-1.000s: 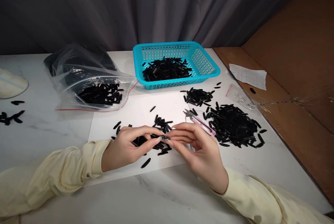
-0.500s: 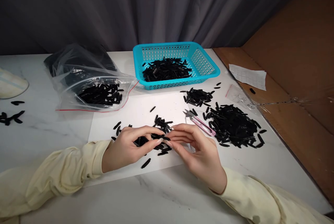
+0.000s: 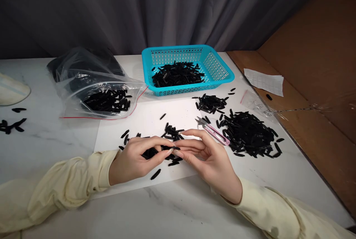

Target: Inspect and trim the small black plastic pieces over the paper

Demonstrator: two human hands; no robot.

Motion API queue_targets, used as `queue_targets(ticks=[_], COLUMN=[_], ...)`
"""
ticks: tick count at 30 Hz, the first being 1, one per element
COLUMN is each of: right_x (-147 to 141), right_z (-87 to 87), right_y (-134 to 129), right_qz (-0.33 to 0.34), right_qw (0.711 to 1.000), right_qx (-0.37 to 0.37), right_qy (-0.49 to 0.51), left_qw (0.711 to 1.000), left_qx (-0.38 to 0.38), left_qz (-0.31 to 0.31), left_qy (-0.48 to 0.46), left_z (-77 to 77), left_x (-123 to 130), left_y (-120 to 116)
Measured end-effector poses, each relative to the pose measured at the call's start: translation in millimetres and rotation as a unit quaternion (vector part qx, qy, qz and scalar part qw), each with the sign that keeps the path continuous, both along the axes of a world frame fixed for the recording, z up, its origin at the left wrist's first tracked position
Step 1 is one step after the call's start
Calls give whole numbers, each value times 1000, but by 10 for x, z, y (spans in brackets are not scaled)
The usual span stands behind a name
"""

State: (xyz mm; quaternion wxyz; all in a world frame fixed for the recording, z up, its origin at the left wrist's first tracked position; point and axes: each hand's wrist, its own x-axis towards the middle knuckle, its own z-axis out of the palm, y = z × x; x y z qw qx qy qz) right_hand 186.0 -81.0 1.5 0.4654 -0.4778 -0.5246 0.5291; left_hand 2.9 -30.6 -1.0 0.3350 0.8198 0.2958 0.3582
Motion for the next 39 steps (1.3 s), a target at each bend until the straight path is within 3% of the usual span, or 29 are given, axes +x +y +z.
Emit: queue_targets(ticks=[18, 39], right_x=[5, -9], right_z=[6, -15], right_y=[-1, -44], right_qz=[-28, -54], right_qw=[999, 980], right_qx=[16, 128], right_qy=[-28, -145], left_qw=[1000, 998], left_qx=[10, -32], left_qz=[-24, -24], left_qy=[-3, 41], left_z=[3, -12], left_x=[4, -11], left_y=[14, 9])
